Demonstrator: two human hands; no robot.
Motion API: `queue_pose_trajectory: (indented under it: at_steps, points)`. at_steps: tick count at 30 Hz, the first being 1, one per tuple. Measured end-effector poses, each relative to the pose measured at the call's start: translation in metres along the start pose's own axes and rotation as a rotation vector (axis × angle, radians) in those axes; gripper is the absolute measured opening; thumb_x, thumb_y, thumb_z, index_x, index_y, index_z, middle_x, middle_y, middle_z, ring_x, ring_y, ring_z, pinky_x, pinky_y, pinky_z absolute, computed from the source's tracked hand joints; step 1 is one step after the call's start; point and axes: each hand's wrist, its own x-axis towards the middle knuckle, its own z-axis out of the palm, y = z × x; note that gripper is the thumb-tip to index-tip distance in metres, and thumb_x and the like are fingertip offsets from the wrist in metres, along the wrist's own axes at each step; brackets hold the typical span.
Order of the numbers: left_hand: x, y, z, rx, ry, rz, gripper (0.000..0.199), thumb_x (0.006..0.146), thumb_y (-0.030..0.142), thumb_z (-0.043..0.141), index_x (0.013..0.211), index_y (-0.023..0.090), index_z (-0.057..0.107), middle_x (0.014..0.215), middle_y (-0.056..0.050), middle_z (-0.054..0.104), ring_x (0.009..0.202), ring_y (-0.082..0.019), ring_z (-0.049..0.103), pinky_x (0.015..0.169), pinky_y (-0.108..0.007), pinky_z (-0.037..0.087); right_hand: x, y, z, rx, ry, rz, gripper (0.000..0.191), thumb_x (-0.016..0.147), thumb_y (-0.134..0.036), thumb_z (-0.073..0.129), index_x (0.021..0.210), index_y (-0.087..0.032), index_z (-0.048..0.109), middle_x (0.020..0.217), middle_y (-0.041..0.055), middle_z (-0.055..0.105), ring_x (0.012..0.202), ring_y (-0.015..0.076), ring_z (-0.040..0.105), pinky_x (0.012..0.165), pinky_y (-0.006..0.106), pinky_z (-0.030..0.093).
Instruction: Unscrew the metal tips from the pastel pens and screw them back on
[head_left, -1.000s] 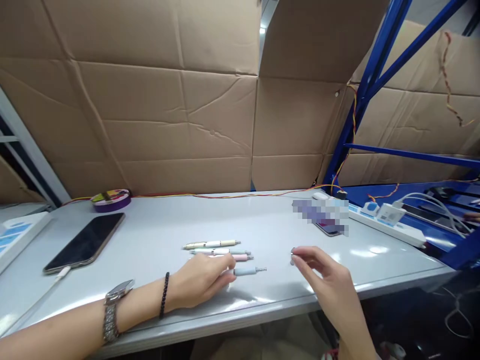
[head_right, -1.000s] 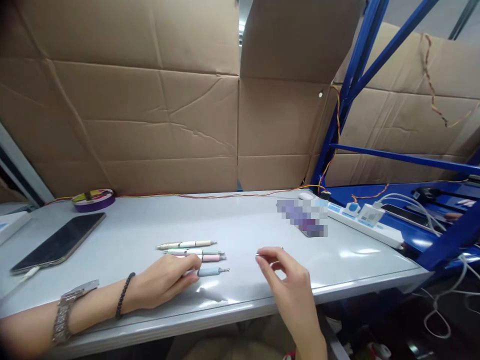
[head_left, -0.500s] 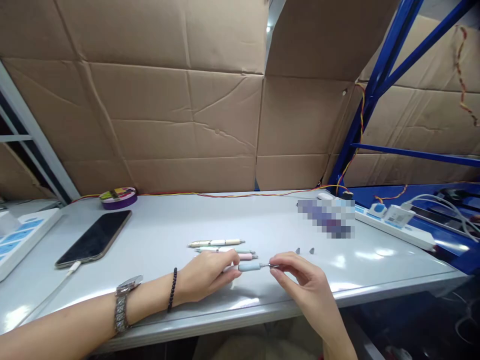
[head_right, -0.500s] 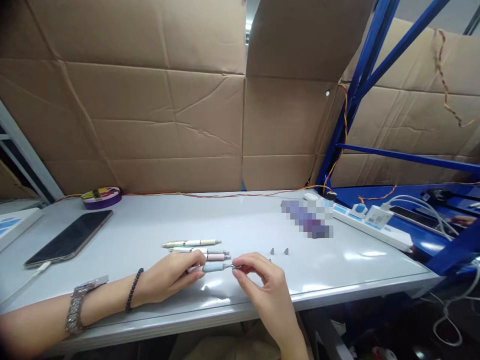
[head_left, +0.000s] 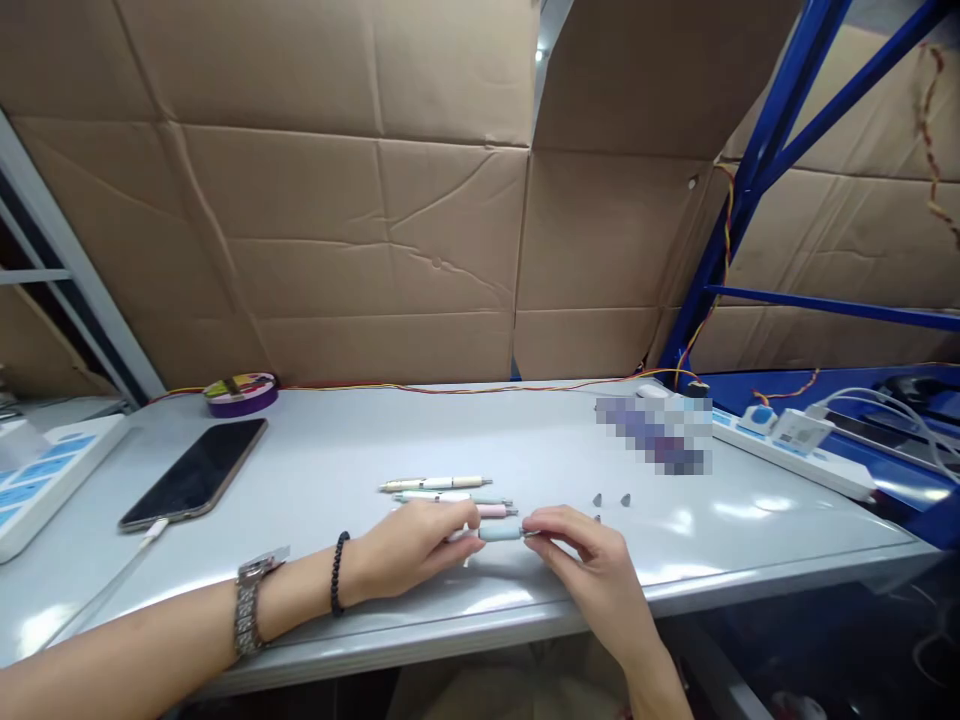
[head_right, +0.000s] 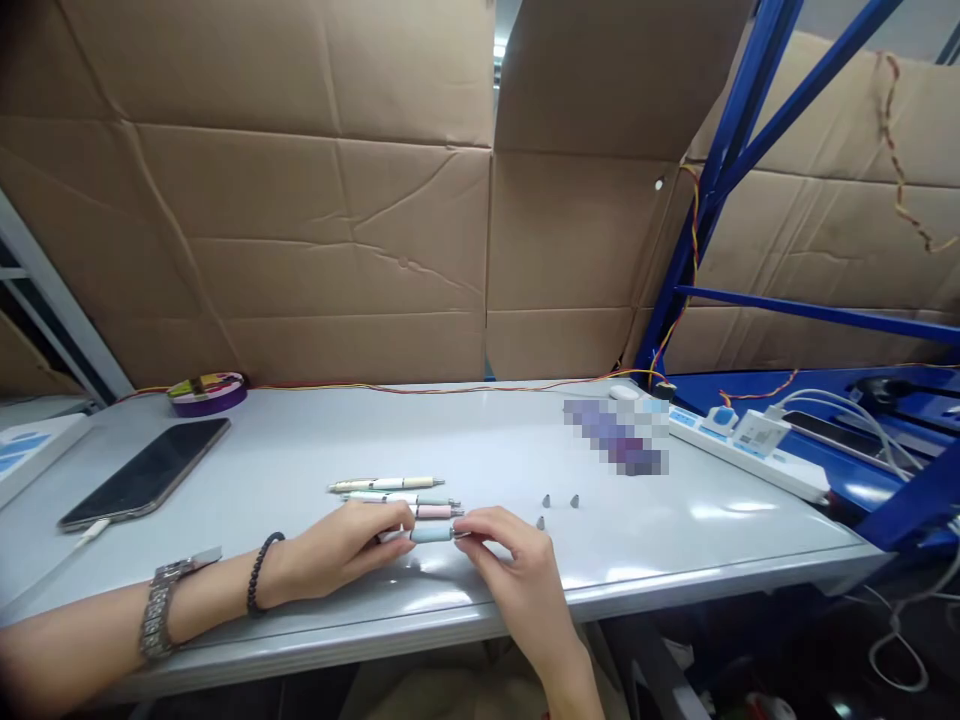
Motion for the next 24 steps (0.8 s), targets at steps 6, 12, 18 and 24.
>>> queue_pose_trajectory:
  at_steps: [6,12,18,24]
  points:
    - [0.0,0.0,-0.002,0.031,-0.028,0.024,0.016,0.093,0.027,0.038,0.083,0.02,0.047,0.062,0.003,0.054,0.058,-0.014,0.052,0.057,-0.021,0.036,0.001,-0.004,0.0,-0.148,-0.047,-0.005,0.01,0.085,-0.022,0.053,0.084,-0.022,0.063,0.085,0.0015,0.067,0.08,0.0168,0.061,0.069,0.024,0.047]
    - [-0.001,0.0,0.0,0.09,-0.06,0.031,0.017,0.093,0.03,0.038,0.083,0.02,0.048,0.064,0.002,0.056,0.058,-0.015,0.054,0.056,-0.022,0.035,0.001,-0.001,0.006,-0.395,-0.117,0.004,0.036,0.093,-0.03,0.038,0.062,-0.02,0.053,0.061,-0.0009,0.054,0.057,0.0129,0.051,0.055,0.023,0.038]
    - [0.0,0.002,-0.003,0.009,-0.054,-0.016,0.019,0.095,0.031,0.037,0.084,0.019,0.048,0.072,0.0,0.059,0.064,-0.015,0.055,0.058,-0.021,0.036,0.001,-0.001,0.002,-0.196,-0.106,0.09,0.025,0.09,-0.037,0.044,0.105,-0.022,0.058,0.085,0.0022,0.063,0.069,0.0149,0.056,0.063,0.025,0.045]
    - [0.0,0.001,-0.001,0.04,-0.05,-0.027,0.018,0.094,0.03,0.039,0.084,0.019,0.049,0.064,0.002,0.056,0.061,-0.016,0.054,0.057,-0.022,0.035,-0.001,-0.007,-0.006,-0.067,-0.118,0.176,0.013,0.085,-0.029,0.053,0.088,-0.024,0.064,0.087,0.0001,0.067,0.079,0.0156,0.059,0.069,0.023,0.045]
